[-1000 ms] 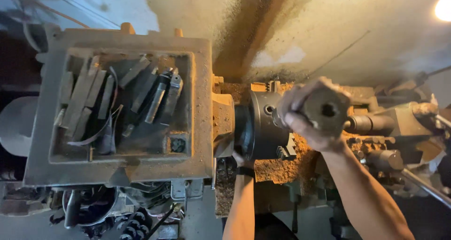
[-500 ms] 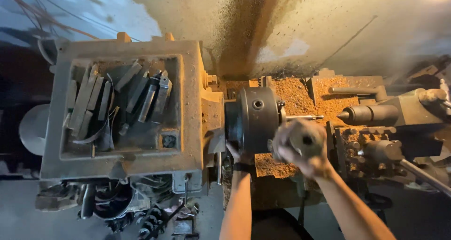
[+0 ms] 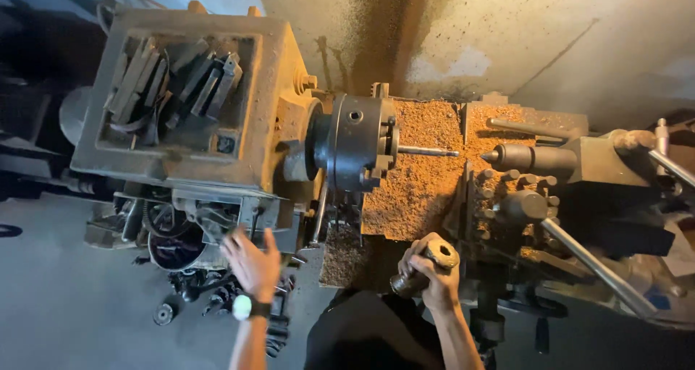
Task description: Operating a metal lathe to shape a cylindrical work piece by adjusting the chuck and tool post.
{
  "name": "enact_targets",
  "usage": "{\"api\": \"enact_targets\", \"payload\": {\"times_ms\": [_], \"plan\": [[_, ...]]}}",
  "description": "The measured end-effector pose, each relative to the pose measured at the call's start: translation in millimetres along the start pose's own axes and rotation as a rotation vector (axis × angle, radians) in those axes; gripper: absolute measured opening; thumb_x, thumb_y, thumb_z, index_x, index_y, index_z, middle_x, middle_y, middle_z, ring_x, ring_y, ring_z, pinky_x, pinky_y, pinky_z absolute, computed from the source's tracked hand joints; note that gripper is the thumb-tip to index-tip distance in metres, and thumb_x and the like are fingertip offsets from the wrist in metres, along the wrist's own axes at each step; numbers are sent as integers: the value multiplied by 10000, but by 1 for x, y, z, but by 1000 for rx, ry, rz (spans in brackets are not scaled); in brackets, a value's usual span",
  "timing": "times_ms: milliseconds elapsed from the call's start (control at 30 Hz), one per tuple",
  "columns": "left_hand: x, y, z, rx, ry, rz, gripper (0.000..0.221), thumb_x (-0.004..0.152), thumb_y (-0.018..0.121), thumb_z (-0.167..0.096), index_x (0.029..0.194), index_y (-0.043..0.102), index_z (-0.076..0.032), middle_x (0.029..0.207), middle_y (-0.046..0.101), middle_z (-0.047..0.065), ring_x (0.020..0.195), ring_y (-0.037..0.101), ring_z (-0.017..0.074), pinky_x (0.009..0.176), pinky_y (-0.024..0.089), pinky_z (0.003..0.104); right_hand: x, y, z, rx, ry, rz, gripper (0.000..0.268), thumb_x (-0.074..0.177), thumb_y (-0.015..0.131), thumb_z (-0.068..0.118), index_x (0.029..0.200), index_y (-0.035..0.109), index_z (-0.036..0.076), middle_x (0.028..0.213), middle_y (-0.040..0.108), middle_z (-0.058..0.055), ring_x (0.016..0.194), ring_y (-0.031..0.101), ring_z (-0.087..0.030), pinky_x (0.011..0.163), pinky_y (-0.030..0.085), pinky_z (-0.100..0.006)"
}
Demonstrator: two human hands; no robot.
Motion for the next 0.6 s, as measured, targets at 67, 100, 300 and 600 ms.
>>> {"api": "enact_targets", "payload": {"times_ms": [67,100,300,600], "plan": [[15,7,38,333,39,-1,454,901,661,-369,1091,662,44,1033,660,252,1000,646,432,841,544,506,-4,0,1,26,-9,2,192,788,744,25,886,579,10,767,597,-106,641,573,-196,596,512,-377],[17,16,52,335,-14,191,378,936,641,-359,1030,686,4,1028,685,232,953,676,432,811,554,523,-8,1,2,16,4,-8,196,779,743,31,887,580,16,770,603,-107,638,583,-199,589,514,-378],[34,49,66,482,-117,454,363,919,636,-394,879,765,-58,919,747,213,858,743,410,774,588,521,-22,-9,7,-38,23,-2,189,779,742,52,872,581,20,760,602,-94,634,607,-201,578,521,-371],[25,65,47,324,-429,318,528,935,608,-514,813,767,-26,888,729,283,859,730,461,763,586,533,-26,-17,5,-67,49,-8,174,775,739,47,848,583,20,712,597,-88,607,599,-187,572,519,-355]]}}
Point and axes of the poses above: each hand's wrist, its own x-axis towards the middle knuckle, its own y-axis out of the palm, z = x × y, the point moved 1 cm from there along x, towards the middle knuckle
